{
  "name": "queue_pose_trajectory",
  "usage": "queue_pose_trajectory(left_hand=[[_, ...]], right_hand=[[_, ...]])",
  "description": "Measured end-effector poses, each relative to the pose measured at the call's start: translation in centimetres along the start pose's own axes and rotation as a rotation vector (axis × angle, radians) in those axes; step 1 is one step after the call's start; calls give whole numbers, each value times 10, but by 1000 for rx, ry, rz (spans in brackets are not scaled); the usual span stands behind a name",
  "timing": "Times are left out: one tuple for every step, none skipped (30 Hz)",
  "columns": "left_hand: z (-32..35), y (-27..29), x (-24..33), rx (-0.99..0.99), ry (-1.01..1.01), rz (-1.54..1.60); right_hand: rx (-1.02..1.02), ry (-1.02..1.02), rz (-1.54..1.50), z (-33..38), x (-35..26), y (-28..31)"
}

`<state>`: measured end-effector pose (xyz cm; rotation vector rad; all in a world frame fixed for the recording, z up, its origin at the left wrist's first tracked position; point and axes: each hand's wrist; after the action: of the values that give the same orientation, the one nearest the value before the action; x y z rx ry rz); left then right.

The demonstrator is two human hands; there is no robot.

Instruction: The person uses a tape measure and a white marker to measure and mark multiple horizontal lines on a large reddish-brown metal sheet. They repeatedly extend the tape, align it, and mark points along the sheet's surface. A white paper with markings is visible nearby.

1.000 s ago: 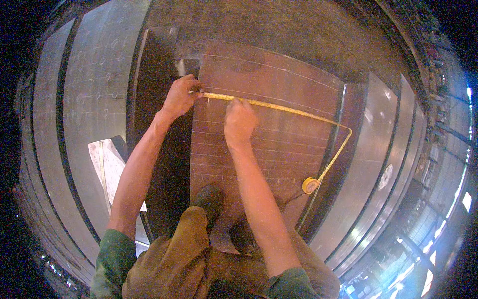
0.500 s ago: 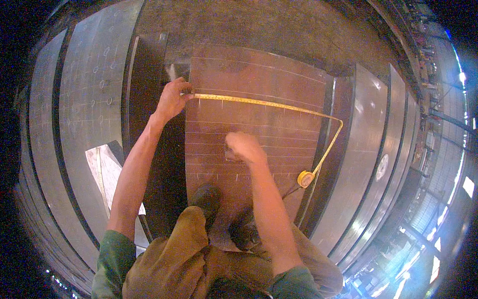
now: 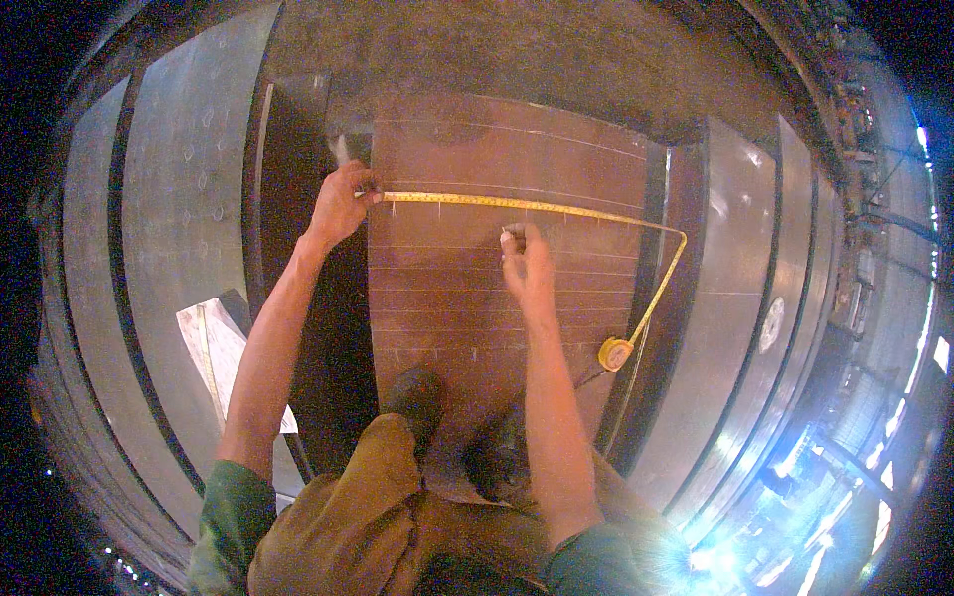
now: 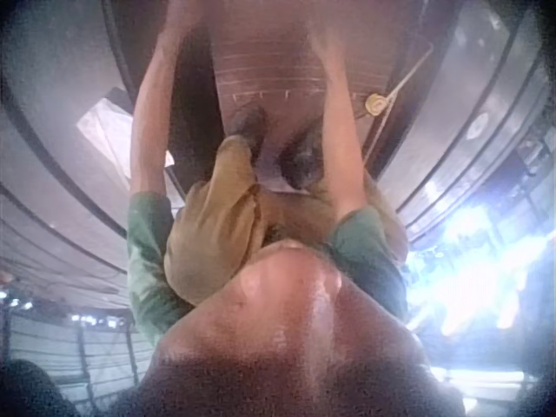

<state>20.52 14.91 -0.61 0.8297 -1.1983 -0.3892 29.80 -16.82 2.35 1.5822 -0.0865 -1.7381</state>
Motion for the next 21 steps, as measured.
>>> queue_pose_trajectory(left_hand=[[0, 0, 1, -8, -1, -17], [3, 1, -1, -11, 7, -40], [6, 3, -3, -7, 17, -34], [5, 3, -4, 0, 19, -25], [4, 3, -4, 7, 21, -16], [5, 2, -4, 11, 23, -14], [5, 0, -2, 16, 18, -8], [3, -1, 0, 20, 13, -1], [1, -2, 1, 27, 5, -7], [3, -2, 2, 30, 4, -15], [4, -2, 2, 32, 4, -21], [4, -1, 1, 34, -11, -35], [4, 0, 0, 35, -21, -48], [4, 1, -2, 35, -31, -62], [6, 1, -2, 47, -35, -64], [5, 0, -2, 62, -43, -65], [5, 0, -1, 77, -52, -66], [6, 0, 0, 64, -44, -54], [4, 1, 0, 55, -41, -44], [3, 1, 1, 47, -38, -34], [2, 2, 1, 48, -41, -49]], right_hand=[[23, 47, 42, -4, 6, -2], [70, 70, -5, -6, -6, -9], [117, 92, -52, -8, -19, -16], [173, 116, -95, -12, -28, -19], [200, 138, 41, -17, -26, -20], [226, 160, 177, -25, -25, -18], [259, 182, 317, -32, -20, -15], [251, 212, 342, -39, -16, -12], [243, 242, 367, -44, -11, -9], [226, 268, 389, -48, -10, -8], [194, 250, 387, -51, -9, -7], [163, 232, 386, -54, -8, -5], [126, 213, 383, -56, -9, -4], [108, 194, 383, -58, -10, -4], [91, 176, 384, -59, -11, -3], [76, 160, 386, -61, -10, -2], [77, 176, 382, -60, -9, -1], [78, 191, 377, -58, -8, 0], [85, 212, 371, -60, -6, 1], [75, 206, 384, -61, -5, 2], [66, 200, 397, -62, -4, 3]])
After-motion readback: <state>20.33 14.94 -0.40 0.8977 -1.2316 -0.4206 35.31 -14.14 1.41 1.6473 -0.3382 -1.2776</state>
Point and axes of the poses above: each hand's wrist, its own z-axis away from the middle knuckle, its own y-axis out of the back of the hand, x = y × z, and after that the axes turned 7 degrees about -z, right-handed
